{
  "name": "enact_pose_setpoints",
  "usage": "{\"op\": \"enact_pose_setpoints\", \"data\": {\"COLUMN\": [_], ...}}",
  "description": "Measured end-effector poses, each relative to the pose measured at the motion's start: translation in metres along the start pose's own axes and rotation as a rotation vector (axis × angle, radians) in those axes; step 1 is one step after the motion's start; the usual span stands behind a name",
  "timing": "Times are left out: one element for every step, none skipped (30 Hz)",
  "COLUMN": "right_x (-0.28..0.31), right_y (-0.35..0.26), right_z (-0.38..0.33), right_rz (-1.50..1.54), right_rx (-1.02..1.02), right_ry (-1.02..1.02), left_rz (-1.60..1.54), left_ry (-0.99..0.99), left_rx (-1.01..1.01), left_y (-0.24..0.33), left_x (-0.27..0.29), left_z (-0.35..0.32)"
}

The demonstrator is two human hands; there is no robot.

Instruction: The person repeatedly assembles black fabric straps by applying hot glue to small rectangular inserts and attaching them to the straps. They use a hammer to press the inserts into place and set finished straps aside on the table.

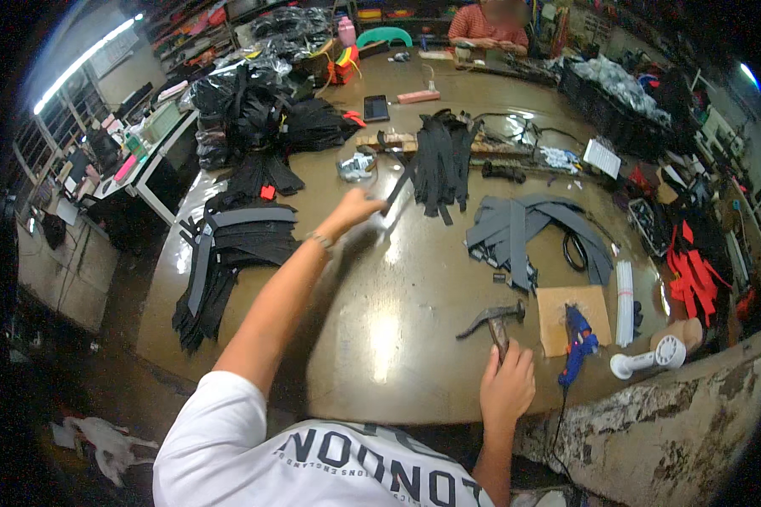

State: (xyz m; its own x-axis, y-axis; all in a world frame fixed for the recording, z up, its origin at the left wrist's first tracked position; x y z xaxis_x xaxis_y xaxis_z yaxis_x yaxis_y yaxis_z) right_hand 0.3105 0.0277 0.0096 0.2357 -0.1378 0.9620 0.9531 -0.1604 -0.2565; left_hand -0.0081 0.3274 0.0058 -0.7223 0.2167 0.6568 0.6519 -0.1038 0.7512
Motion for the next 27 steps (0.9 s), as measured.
{"op": "enact_pose_setpoints", "data": {"right_x": [0.005, 0.009, 0.014, 0.015, 0.015, 0.012, 0.004, -0.006, -0.019, -0.033, -0.045, -0.056, -0.061, -0.068, -0.07, -0.069, -0.065, -0.061, -0.056, -0.053, -0.053, -0.053, -0.056, -0.063, -0.071, -0.081, -0.091], "right_y": [-0.003, -0.009, -0.016, -0.027, -0.039, -0.054, -0.071, -0.089, -0.108, -0.127, -0.14, -0.15, -0.148, -0.15, -0.146, -0.14, -0.135, -0.133, -0.134, -0.137, -0.144, -0.152, -0.16, -0.171, -0.179, -0.187, -0.194], "right_z": [0.0, 0.001, 0.0, 0.0, -0.002, -0.004, -0.008, -0.011, -0.012, -0.011, -0.008, -0.004, 0.007, 0.02, 0.036, 0.058, 0.082, 0.105, 0.131, 0.153, 0.17, 0.184, 0.192, 0.198, 0.201, 0.204, 0.204], "right_rz": [-0.02, -0.026, -0.062, 0.066, 0.207, 0.35, 0.656, 0.98, 1.291, 1.621, 1.713, 1.784, 1.655, 1.579, 1.555, 1.492, 1.506, 1.595, 1.418, 1.164, 1.195, 1.275, 1.191, 1.113, 1.032, 0.794, 0.631], "right_rx": [0.026, -0.001, 0.099, 0.19, 0.273, 0.346, 0.357, 0.366, 0.212, 0.043, -0.045, -0.189, -0.179, -0.231, -0.121, -0.074, 0.088, 0.147, 0.291, 0.302, 0.227, 0.275, 0.292, 0.356, 0.402, 0.527, 0.805], "right_ry": [0.065, 0.077, 0.212, 0.198, 0.194, 0.183, -0.144, -0.491, -0.827, -1.182, -1.331, -1.496, -1.684, -1.785, -1.788, -1.764, -1.655, -1.497, -1.38, -1.267, -1.169, -1.078, -1.031, -0.994, -0.951, -0.867, -0.631], "left_rz": [-0.06, -0.159, -0.272, -0.369, -0.46, -0.576, -0.599, -0.69, -0.648, -0.738, -0.699, -0.626, -0.645, -0.625, -0.575, -0.413, -0.329, -0.216, -0.173, -0.104, -0.138, -0.097, -0.067, -0.027, -0.042, -0.054, -0.038], "left_ry": [-0.08, -0.11, -0.151, -0.112, -0.14, -0.125, -0.087, -0.041, 0.01, 0.02, 0.061, 0.046, 0.037, 0.0, -0.032, 0.0, 0.0, 0.013, 0.017, 0.026, 0.027, 0.059, 0.078, 0.098, 0.138, 0.177, 0.208], "left_rx": [0.085, 0.065, 0.056, 0.151, 0.147, 0.172, 0.182, 0.18, 0.202, 0.198, 0.185, 0.219, 0.18, 0.27, 0.299, 0.188, 0.106, 0.025, -0.01, -0.052, 0.013, 0.02, 0.015, 0.023, -0.017, -0.054, -0.078], "left_y": [-0.004, -0.005, -0.005, -0.004, 0.0, 0.006, 0.014, 0.024, 0.033, 0.042, 0.05, 0.054, 0.056, 0.056, 0.053, 0.051, 0.049, 0.047, 0.046, 0.046, 0.046, 0.047, 0.049, 0.05, 0.052, 0.054, 0.055], "left_x": [0.004, 0.005, 0.004, -0.003, -0.008, -0.017, -0.024, -0.033, -0.04, -0.049, -0.058, -0.062, -0.066, -0.071, -0.074, -0.077, -0.08, -0.083, -0.087, -0.091, -0.095, -0.097, -0.099, -0.101, -0.101, -0.101, -0.101], "left_z": [-0.031, -0.063, -0.098, -0.133, -0.165, -0.197, -0.223, -0.249, -0.272, -0.295, -0.311, -0.331, -0.344, -0.357, -0.368, -0.374, -0.379, -0.384, -0.385, -0.387, -0.388, -0.387, -0.387, -0.387, -0.386, -0.386, -0.385]}}
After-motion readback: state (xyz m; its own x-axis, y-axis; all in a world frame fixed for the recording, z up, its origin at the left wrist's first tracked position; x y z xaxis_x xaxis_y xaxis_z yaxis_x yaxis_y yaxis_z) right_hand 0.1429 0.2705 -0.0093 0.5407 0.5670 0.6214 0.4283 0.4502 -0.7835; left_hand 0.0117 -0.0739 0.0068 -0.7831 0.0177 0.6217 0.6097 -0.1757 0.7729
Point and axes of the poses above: each hand's wrist, its own z-axis towards the middle knuckle, its own x-axis out of the back of the hand, y = z × x, the point moved 1 cm from there along z, towards the middle knuckle, and after that the axes turned 13 degrees about -y, right-handed, at the moved point
